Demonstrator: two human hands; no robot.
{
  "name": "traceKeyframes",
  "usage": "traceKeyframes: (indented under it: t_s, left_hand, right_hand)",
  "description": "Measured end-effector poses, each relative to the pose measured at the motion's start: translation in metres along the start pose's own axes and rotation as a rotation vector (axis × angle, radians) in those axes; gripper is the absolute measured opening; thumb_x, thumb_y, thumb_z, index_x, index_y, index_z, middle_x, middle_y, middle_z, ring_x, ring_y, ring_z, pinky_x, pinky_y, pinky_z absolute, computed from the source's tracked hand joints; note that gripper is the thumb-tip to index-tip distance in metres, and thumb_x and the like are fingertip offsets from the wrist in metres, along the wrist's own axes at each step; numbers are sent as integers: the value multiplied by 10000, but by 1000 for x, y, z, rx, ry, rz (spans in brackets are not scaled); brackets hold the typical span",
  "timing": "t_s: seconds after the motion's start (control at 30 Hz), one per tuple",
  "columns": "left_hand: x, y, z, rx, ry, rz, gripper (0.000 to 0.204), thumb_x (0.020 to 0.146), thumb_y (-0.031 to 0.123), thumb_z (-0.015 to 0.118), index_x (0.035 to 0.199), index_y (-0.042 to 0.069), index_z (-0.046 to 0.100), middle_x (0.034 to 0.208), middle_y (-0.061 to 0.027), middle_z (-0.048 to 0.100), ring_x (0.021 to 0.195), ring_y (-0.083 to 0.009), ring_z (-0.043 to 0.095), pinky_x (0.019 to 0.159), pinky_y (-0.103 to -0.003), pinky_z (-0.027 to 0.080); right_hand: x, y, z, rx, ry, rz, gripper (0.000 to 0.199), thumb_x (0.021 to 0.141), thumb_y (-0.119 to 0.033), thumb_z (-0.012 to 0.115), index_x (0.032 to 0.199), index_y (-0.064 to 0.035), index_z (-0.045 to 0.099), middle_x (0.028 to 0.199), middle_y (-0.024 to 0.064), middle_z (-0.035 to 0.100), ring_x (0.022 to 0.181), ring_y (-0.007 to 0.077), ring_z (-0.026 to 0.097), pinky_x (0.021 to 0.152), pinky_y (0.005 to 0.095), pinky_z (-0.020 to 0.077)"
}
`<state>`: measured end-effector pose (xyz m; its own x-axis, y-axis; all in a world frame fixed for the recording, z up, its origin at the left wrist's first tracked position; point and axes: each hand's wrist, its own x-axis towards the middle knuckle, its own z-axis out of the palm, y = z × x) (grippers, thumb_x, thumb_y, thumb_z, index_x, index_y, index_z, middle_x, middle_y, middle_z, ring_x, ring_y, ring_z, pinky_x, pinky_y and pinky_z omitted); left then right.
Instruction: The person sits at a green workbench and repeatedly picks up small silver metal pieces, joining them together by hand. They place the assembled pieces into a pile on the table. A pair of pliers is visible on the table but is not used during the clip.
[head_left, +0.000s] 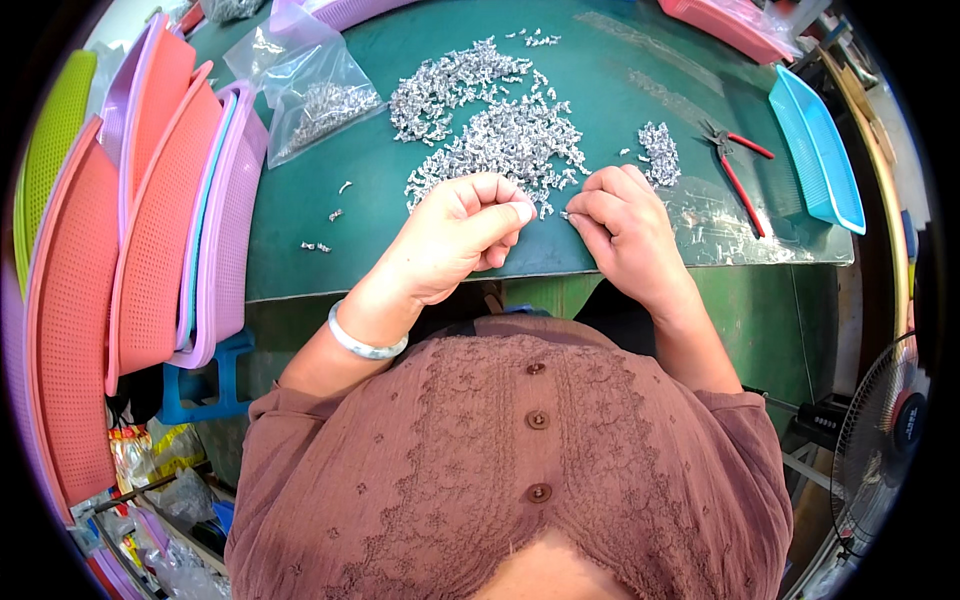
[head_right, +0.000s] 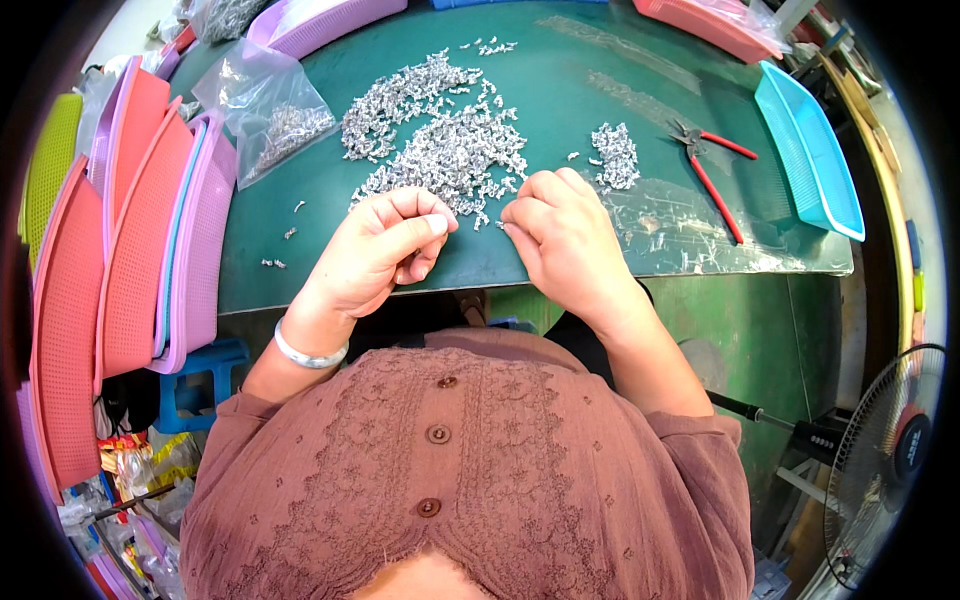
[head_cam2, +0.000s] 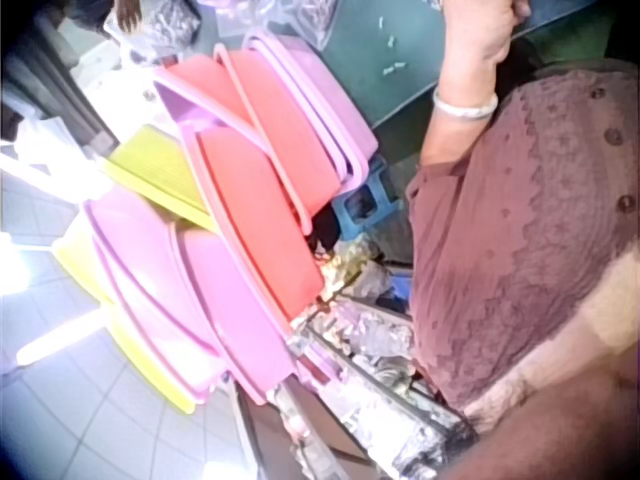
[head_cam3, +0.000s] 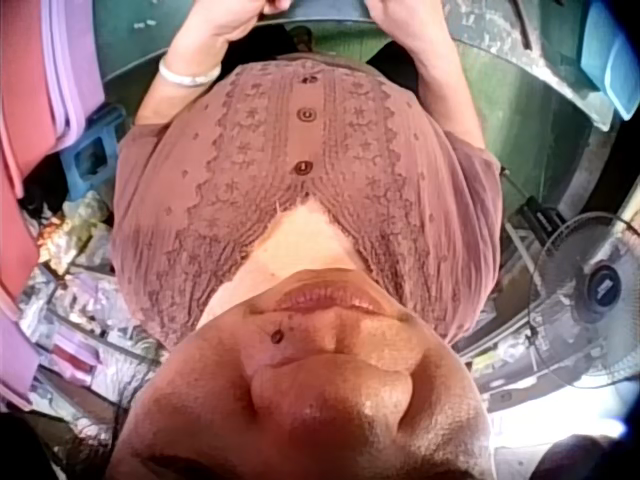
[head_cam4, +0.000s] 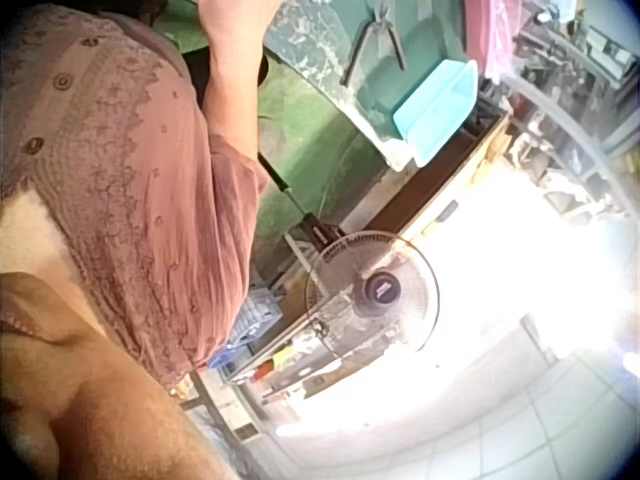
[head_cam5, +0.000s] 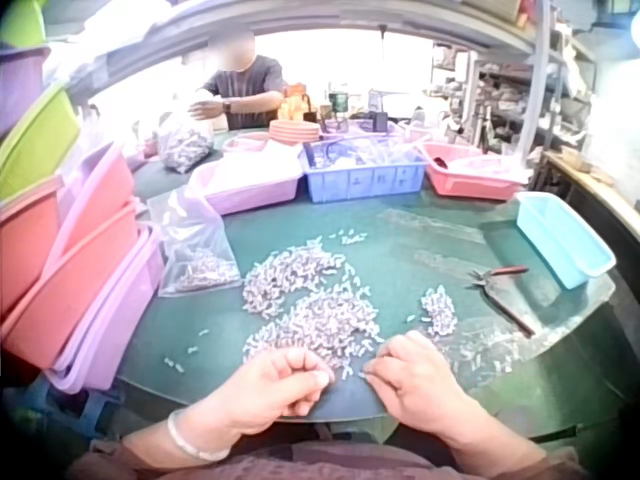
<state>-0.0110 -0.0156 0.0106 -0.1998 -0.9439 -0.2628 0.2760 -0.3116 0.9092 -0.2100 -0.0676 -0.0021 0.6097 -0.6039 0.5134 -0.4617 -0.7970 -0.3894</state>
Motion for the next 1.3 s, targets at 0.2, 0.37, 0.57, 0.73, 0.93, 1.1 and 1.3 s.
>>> traceKeyframes:
  t_s: [0.2,0.37,0.57,0.73,0.93,1.1,1.3]
  left_hand:
    - [-2,1,1,37,-16,-39,125,886,161,562,876,43,602,646,23,531,504,-35,471,431,-158,339]
    - [-3,-1,5,64,-32,-73,136,889,170,568,875,41,608,677,11,559,527,-48,508,436,-164,363]
    - [-4,-9,2,7,-15,22,79,873,117,580,871,42,606,681,7,561,532,-52,509,443,-166,366]
    - [-5,-10,0,-1,-14,38,61,866,94,577,871,40,605,678,2,555,527,-51,493,443,-171,361]
    - [-5,-9,0,8,-29,55,56,867,100,577,866,48,599,678,8,550,536,-49,488,445,-174,358]
    - [-5,-9,0,-7,-24,56,60,872,117,575,845,64,582,673,14,549,543,-48,495,449,-172,358]
    - [-4,-10,-8,-154,-14,47,36,863,100,551,852,66,557,706,-19,569,569,-79,534,474,-188,387]
  right_hand:
    - [2,-10,2,150,105,-27,129,693,21,636,797,-30,578,816,80,569,765,266,534,673,338,436]
    - [5,-21,5,218,171,-68,164,668,48,642,793,-30,570,830,94,586,754,273,549,655,334,448]
    - [6,-24,8,277,173,-75,199,651,66,647,808,-27,567,824,98,586,764,272,558,658,332,452]
    - [4,-23,10,370,153,5,180,673,64,642,812,-19,563,827,101,589,784,262,570,671,330,456]
    - [5,-24,13,412,146,43,152,697,59,636,804,-17,560,805,96,587,765,258,577,666,324,456]
    - [8,-25,14,386,147,-9,128,710,51,629,796,-18,564,794,95,584,754,256,573,660,322,455]
    - [5,-9,9,198,94,62,93,725,7,628,806,-20,592,802,94,580,774,268,568,680,339,457]
